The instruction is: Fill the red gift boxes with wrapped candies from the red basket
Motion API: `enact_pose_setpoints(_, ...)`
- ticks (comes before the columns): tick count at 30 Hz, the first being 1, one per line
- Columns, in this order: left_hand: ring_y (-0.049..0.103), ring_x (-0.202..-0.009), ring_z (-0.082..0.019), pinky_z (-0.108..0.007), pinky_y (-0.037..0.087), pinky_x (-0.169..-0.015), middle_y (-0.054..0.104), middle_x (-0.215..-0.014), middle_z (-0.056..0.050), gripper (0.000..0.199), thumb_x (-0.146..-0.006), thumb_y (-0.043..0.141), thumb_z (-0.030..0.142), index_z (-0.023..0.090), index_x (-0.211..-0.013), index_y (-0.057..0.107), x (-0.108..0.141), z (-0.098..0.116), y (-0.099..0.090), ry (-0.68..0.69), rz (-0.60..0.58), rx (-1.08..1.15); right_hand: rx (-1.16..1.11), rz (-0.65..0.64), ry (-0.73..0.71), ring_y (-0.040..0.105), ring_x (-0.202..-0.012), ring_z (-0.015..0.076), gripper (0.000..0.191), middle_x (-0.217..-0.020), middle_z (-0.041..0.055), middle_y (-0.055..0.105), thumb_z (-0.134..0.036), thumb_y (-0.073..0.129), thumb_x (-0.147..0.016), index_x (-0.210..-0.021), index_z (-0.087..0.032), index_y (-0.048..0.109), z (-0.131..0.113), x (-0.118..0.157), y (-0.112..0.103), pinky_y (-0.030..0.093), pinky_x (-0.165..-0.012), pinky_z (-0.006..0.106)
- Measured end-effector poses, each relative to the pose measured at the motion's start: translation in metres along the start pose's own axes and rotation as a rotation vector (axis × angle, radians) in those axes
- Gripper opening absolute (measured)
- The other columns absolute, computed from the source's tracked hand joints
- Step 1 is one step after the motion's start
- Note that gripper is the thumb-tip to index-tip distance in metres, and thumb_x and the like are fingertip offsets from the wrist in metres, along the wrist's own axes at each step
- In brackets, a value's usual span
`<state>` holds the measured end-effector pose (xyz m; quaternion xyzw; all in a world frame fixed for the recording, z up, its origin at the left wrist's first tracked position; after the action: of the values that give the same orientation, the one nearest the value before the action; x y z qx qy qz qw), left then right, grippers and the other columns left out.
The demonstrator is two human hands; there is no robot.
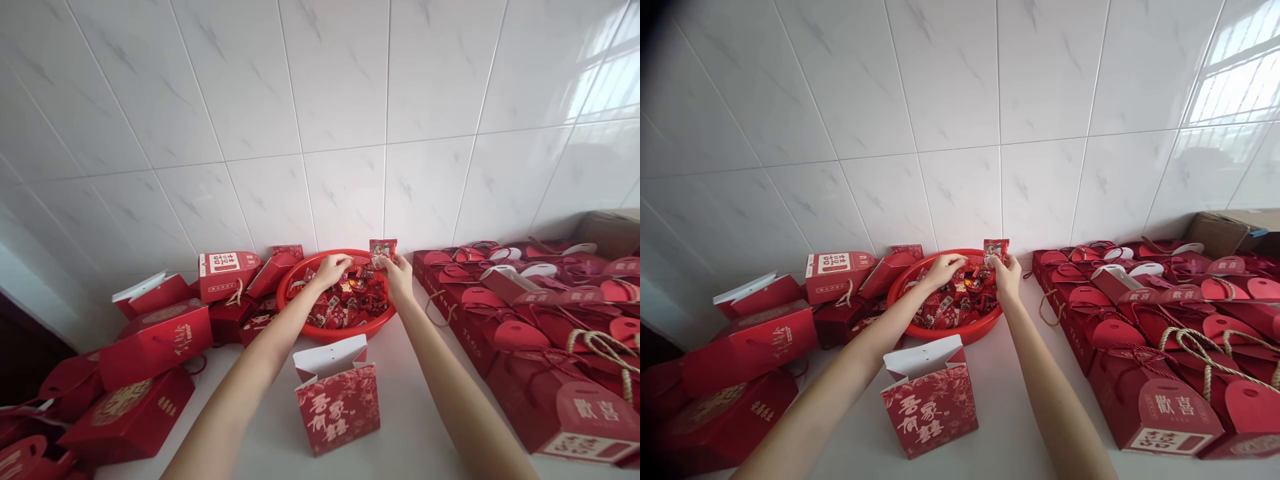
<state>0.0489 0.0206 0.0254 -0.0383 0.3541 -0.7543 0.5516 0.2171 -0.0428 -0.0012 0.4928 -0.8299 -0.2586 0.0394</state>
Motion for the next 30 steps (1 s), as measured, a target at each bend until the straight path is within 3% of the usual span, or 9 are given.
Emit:
enact_pose_setpoints(5,0.065,-0.112,-0.026,-0.038,0.05,-0.098,0.073,-0.121,-0.01,0.029,-0.079,0.062,0.034,0.018,-0.098,0.076,0.0,0.004,-0.003,-0.07,0.059,0.375,0.036,-0.055,0.14,0.066,-0.07,0.0179,0.025,-0.079,0.0013,0.068,-0.028,0.071,-0.064,-0.084,-0.021,0.056,0.0,0.004,0.006,0.058,-0.06,0.03)
enact_pose_setpoints(8,0.063,-0.117,-0.026,-0.039,0.048,-0.103,0.07,-0.126,-0.012,0.035,-0.074,0.07,0.031,0.017,-0.105,0.074,0.003,0.011,-0.004,0.026,0.107,0.474,0.063,-0.101,0.206,0.067,-0.071,0.0185,0.025,-0.08,0.0013,0.067,-0.026,0.073,-0.066,-0.085,-0.021,0.056,-0.001,0.008,0.01,0.061,-0.057,0.032)
enact_pose_setpoints(13,0.067,-0.108,-0.024,-0.041,0.049,-0.103,0.074,-0.114,-0.01,0.022,-0.077,0.072,0.03,0.018,-0.095,0.077,0.011,0.029,-0.003,0.285,0.115,0.267,-0.027,-0.26,0.25,0.067,-0.081,0.0203,0.035,-0.089,0.0037,0.067,-0.044,0.08,-0.068,-0.086,-0.02,0.062,-0.008,0.014,0.015,0.064,-0.058,0.034)
enact_pose_setpoints(16,0.062,-0.119,-0.024,-0.039,0.047,-0.107,0.07,-0.123,-0.007,0.017,-0.079,0.068,0.02,0.022,-0.092,0.079,0.013,0.038,0.0,0.369,0.066,0.12,-0.107,-0.292,0.207,0.068,-0.08,0.0194,0.045,-0.087,0.0021,0.069,-0.042,0.089,-0.056,-0.085,-0.02,0.062,-0.013,0.014,0.013,0.064,-0.063,0.033)
enact_pose_setpoints(20,0.056,-0.129,-0.023,-0.038,0.042,-0.112,0.067,-0.13,-0.006,0.039,-0.077,0.059,0.009,0.023,-0.11,0.076,0.014,0.041,0.001,0.346,0.035,0.177,-0.21,-0.146,0.153,0.066,-0.067,0.0151,0.044,-0.075,-0.0023,0.068,-0.028,0.091,-0.047,-0.078,-0.02,0.06,-0.019,0.009,0.004,0.059,-0.053,0.026)
enact_pose_setpoints(23,0.06,-0.124,-0.023,-0.037,0.044,-0.11,0.069,-0.125,-0.008,0.03,-0.083,0.059,0.015,0.019,-0.107,0.076,0.014,0.044,0.002,0.339,0.039,0.196,-0.193,-0.078,0.139,0.065,-0.063,0.0136,0.038,-0.071,-0.0038,0.068,-0.023,0.086,-0.051,-0.077,-0.02,0.059,-0.027,0.006,0.0,0.058,-0.051,0.025)
enact_pose_setpoints(26,0.066,-0.113,-0.023,-0.036,0.05,-0.101,0.073,-0.118,-0.01,0.022,-0.083,0.064,0.021,0.016,-0.1,0.077,0.012,0.048,0.007,0.305,-0.066,0.144,-0.121,-0.082,0.145,0.066,-0.064,0.0141,0.033,-0.071,-0.0037,0.069,-0.021,0.083,-0.055,-0.077,-0.021,0.059,-0.036,0.007,0.0,0.06,-0.052,0.026)
enact_pose_setpoints(30,0.069,-0.095,-0.02,-0.031,0.052,-0.087,0.077,-0.102,-0.007,0.019,-0.082,0.06,0.016,0.016,-0.093,0.076,0.004,0.044,0.005,0.194,-0.138,-0.04,-0.11,-0.041,0.14,0.066,-0.064,0.0145,0.031,-0.069,-0.0036,0.068,-0.02,0.081,-0.057,-0.077,-0.021,0.058,-0.047,0.011,0.001,0.061,-0.054,0.027)
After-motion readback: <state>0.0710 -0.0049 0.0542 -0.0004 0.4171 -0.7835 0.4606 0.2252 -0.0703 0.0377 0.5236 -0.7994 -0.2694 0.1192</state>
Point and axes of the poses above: each hand's wrist, its own x-axis away from the middle knuckle, its own y-axis out of the palm, z = x × y, the point moved 3 cm from there along -x, towards the middle knuckle
